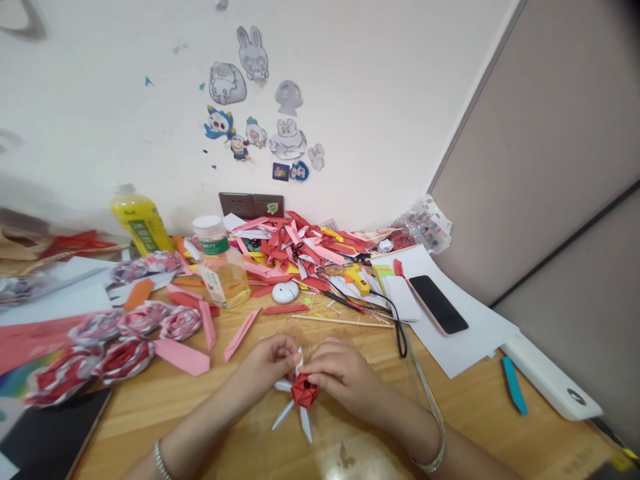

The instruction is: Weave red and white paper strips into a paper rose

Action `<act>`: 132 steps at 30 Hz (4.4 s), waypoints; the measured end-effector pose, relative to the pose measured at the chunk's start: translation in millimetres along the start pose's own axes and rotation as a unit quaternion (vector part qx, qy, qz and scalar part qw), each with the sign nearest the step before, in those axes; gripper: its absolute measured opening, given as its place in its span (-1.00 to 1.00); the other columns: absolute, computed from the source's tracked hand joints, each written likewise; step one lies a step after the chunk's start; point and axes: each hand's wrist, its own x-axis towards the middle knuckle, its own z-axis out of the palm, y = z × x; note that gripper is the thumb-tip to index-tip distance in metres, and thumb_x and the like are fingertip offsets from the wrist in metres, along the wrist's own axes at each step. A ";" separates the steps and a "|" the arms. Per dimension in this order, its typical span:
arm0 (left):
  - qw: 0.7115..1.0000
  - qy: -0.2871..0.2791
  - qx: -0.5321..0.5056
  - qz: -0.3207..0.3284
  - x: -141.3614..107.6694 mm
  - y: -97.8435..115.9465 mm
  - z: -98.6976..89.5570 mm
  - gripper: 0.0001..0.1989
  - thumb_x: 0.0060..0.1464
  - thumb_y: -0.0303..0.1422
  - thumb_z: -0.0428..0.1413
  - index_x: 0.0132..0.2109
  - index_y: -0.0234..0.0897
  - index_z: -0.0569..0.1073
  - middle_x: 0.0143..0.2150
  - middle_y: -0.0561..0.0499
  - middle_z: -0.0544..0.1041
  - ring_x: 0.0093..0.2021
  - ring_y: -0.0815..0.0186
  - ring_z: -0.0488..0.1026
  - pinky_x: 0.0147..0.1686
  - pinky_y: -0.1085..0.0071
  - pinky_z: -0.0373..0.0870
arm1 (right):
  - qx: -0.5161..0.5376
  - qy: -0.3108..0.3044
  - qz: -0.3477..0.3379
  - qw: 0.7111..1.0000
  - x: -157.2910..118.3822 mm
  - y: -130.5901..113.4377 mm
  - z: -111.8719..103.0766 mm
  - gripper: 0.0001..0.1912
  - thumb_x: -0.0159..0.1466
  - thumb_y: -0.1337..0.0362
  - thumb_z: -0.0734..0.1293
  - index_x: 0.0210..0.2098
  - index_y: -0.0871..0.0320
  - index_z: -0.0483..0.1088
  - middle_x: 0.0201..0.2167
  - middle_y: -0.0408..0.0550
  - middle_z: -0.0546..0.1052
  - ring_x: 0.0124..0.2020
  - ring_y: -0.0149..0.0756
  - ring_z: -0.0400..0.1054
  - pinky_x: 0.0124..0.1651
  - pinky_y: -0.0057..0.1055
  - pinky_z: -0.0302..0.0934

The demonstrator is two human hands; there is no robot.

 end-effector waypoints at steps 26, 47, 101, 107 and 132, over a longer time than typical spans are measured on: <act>0.987 0.065 0.019 0.148 -9.2 6.9 4.7 -0.75 0.02 -0.15 0.09 -0.37 -0.25 0.32 -0.49 0.14 0.37 -0.43 0.37 0.37 -0.41 0.47 0.30 | 0.202 0.120 0.258 0.937 0.3 9.0 -2.3 -0.86 0.11 0.27 0.36 -0.35 0.22 0.44 -0.36 -0.05 0.52 -0.27 -0.27 0.39 -0.15 -0.35 0.24; 0.969 0.099 0.146 0.172 -24.4 25.4 23.5 -0.90 -0.10 -0.33 0.11 -0.40 -0.27 0.45 -0.39 -0.03 0.55 -0.36 0.24 0.48 -0.30 0.39 0.42 | -0.014 0.188 0.077 0.979 -1.5 -6.5 -5.1 -0.93 0.19 0.27 0.31 -0.40 0.11 0.41 -0.42 -0.12 0.48 -0.32 -0.30 0.33 -0.18 -0.35 0.15; 0.953 0.042 0.261 0.149 -16.3 16.0 13.8 -0.85 -0.02 -0.33 0.08 -0.48 -0.29 0.38 -0.51 0.08 0.43 -0.45 0.34 0.36 -0.46 0.51 0.24 | -0.017 0.110 0.247 0.963 3.2 -13.4 -3.3 -0.84 -0.05 0.53 0.37 -0.56 0.18 0.36 -0.53 -0.20 0.42 -0.42 -0.37 0.30 -0.33 -0.47 0.11; 0.949 0.004 0.289 0.123 -15.9 21.1 10.5 -0.87 -0.03 -0.35 0.09 -0.43 -0.30 0.48 -0.46 0.03 0.54 -0.42 0.32 0.44 -0.42 0.50 0.28 | 0.002 0.065 0.255 0.965 4.1 -9.8 -5.4 -0.85 -0.01 0.52 0.37 -0.49 0.17 0.40 -0.47 -0.17 0.45 -0.37 -0.34 0.31 -0.28 -0.44 0.13; 0.992 -0.006 0.123 0.030 -10.5 23.0 5.5 -0.70 -0.05 -0.17 0.04 -0.31 -0.32 0.48 -0.50 0.03 0.53 -0.45 0.28 0.44 -0.42 0.43 0.32 | -0.018 0.050 0.201 0.978 4.7 -13.3 -2.2 -0.82 0.00 0.57 0.35 -0.53 0.16 0.43 -0.50 -0.19 0.46 -0.37 -0.36 0.33 -0.28 -0.47 0.14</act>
